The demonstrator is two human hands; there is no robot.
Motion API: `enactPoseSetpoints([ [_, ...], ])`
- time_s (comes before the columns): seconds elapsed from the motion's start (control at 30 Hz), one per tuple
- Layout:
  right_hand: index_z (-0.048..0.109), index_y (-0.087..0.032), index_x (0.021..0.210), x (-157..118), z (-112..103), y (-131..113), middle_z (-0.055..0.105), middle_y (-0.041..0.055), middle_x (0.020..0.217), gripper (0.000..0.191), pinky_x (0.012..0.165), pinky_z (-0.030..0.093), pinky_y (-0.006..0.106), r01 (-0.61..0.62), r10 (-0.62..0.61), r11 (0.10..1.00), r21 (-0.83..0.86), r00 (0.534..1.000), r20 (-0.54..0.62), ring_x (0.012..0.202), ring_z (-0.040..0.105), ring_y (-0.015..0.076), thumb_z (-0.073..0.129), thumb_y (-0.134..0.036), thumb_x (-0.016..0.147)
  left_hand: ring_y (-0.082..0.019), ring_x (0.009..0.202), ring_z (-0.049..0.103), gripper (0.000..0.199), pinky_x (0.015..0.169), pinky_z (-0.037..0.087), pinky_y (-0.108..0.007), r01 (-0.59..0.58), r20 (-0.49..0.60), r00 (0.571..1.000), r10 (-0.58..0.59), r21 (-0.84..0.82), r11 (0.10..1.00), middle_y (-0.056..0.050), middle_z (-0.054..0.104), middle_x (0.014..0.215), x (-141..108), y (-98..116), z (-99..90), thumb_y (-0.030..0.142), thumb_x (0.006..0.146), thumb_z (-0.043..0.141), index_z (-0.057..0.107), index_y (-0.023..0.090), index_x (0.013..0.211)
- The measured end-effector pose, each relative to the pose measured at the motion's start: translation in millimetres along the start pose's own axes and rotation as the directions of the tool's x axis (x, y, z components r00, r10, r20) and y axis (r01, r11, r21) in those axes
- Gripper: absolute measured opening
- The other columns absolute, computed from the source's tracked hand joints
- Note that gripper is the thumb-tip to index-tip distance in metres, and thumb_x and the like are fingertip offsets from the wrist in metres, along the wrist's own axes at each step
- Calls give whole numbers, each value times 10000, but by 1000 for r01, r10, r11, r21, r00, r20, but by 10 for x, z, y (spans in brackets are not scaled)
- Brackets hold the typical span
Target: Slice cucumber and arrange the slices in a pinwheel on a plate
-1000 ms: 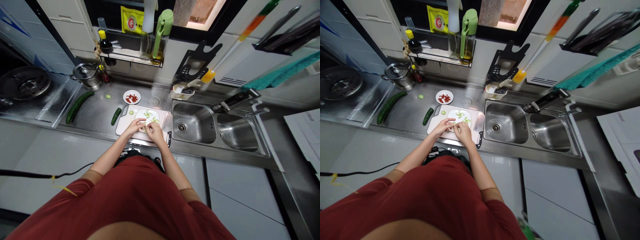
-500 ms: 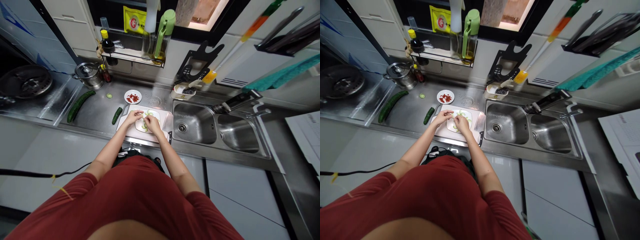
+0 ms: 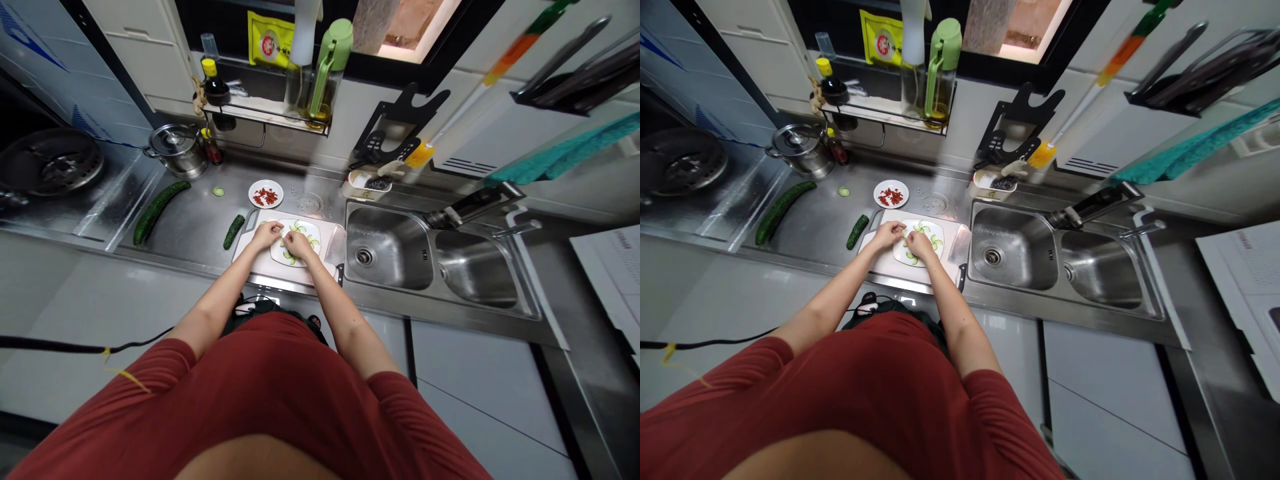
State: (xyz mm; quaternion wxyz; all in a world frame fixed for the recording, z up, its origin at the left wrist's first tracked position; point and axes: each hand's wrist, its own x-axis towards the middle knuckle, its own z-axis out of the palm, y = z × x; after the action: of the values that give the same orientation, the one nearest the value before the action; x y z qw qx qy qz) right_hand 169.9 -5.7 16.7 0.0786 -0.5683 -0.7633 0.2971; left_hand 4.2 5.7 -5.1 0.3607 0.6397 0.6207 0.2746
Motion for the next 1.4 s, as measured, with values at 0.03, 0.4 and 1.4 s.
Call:
enactPoseSetpoints([
  [0.03,676,-174,909,15,7,1,706,65,924,233,694,390,213,-5,5,1000,-24,1000,12,829,613,160,464,-271,924,-130,677,557,339,693,443,-243,7,3,1000,-7,44,999,-4,641,730,-14,19,-3,194,705,620,703,167,1033],
  [0.4,647,-196,1073,95,60,-58,684,100,1059,289,799,429,269,-59,67,977,-207,997,28,973,616,205,410,-321,964,-199,889,596,371,827,454,-290,4,26,1000,-14,335,942,-42,685,919,-78,196,-5,217,773,604,665,229,1138],
  [1.4,612,-220,1167,-121,166,-61,628,96,1090,294,844,413,336,21,-41,967,-254,996,-75,1005,546,245,445,-242,926,-242,1007,555,270,917,430,-337,-2,-69,997,30,367,930,-87,603,992,-107,47,-83,254,820,592,721,228,1056],
])
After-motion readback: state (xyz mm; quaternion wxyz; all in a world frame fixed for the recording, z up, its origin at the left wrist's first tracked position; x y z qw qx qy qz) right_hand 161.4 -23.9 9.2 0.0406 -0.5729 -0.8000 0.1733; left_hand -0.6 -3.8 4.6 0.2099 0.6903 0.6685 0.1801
